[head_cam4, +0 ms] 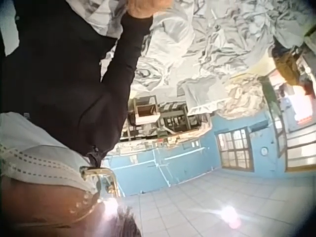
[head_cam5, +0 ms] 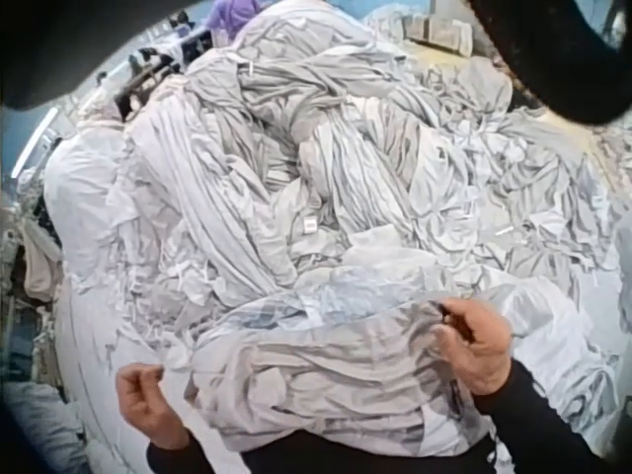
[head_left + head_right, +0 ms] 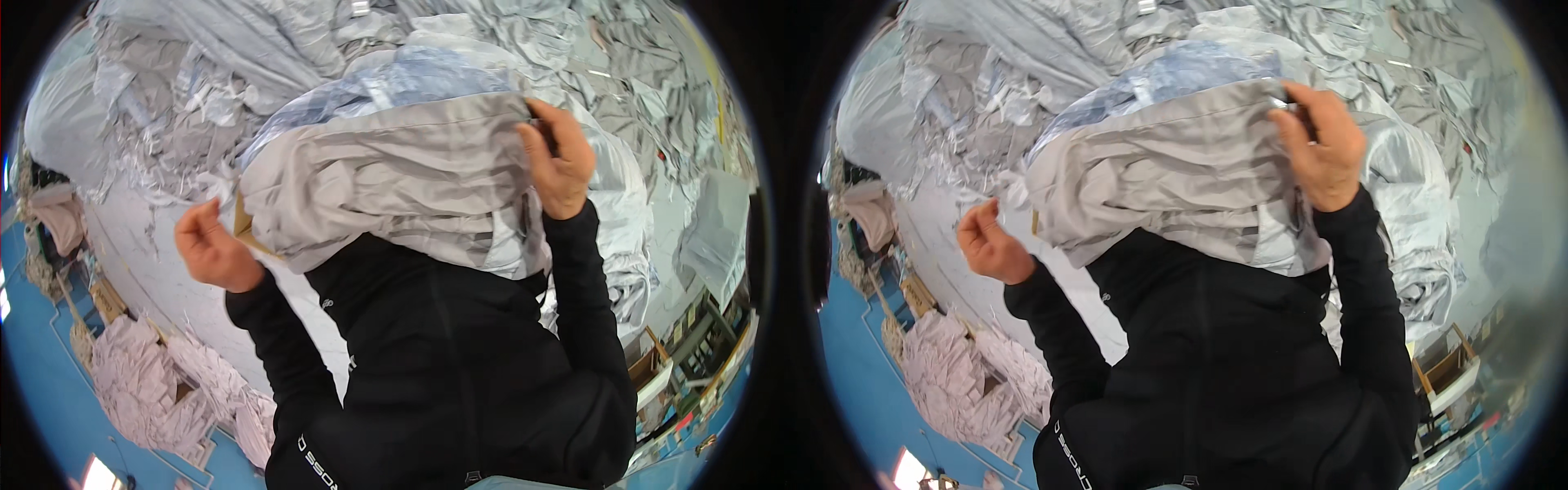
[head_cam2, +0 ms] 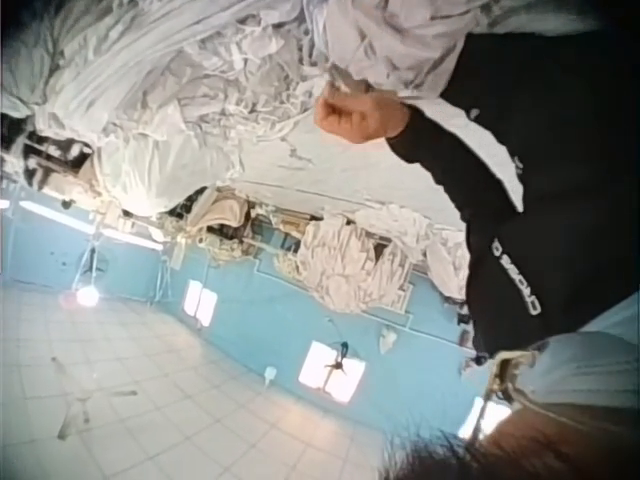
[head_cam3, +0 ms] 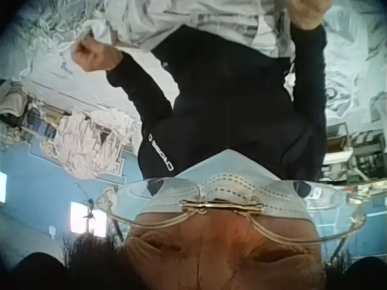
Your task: Inspecting large sheets of white fabric and using tweezers to pick at specific areas, likely for quality control or thread removal.
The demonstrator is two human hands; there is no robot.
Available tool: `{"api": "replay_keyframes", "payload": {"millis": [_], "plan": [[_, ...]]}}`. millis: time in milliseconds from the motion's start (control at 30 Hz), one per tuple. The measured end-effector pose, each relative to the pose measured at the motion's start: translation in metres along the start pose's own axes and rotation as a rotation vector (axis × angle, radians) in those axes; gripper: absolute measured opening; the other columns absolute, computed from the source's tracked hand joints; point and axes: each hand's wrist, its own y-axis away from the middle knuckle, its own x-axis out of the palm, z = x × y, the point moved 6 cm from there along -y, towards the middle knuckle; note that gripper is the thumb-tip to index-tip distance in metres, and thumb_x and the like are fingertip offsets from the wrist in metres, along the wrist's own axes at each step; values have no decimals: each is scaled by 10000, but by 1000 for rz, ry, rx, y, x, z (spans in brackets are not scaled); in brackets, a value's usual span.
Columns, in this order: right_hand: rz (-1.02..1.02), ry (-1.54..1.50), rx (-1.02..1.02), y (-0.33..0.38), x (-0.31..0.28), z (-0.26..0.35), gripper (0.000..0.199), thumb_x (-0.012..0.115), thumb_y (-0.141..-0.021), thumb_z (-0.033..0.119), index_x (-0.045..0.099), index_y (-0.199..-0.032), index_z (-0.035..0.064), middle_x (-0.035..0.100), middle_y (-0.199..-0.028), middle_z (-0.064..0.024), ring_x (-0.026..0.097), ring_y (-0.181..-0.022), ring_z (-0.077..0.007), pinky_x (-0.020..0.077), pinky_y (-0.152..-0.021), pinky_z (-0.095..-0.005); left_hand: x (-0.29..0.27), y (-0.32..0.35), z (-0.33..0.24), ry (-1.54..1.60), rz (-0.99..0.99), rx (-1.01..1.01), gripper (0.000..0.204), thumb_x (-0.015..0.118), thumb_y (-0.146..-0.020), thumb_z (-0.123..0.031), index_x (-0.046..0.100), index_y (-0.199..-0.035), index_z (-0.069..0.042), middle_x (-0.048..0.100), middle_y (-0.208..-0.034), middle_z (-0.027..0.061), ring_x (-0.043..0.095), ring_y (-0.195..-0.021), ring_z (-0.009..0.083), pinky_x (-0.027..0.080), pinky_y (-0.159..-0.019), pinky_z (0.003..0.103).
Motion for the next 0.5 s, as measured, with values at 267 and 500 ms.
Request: {"api": "replay_keyframes", "payload": {"millis": [267,500], "plan": [[128,-302,262,-1,13,-51,327,660,-935,85,598,-1241,-9,634,-1094,-23,561,-960,-75,439,-862,-211,-165,16,206,-1075,285,-323,242,685,-864,-173,619,-1053,-37,661,-1028,178,651,-952,325,524,-842,432],[278,-199,225,-17,35,-18,405,732,-851,70,618,-1238,34,607,-950,22,509,-800,-42,420,-734,-181,-33,15,73,-375,255,-29,442,679,-826,-23,588,-1259,-4,607,-1216,165,595,-1071,316,520,-846,377]]}}
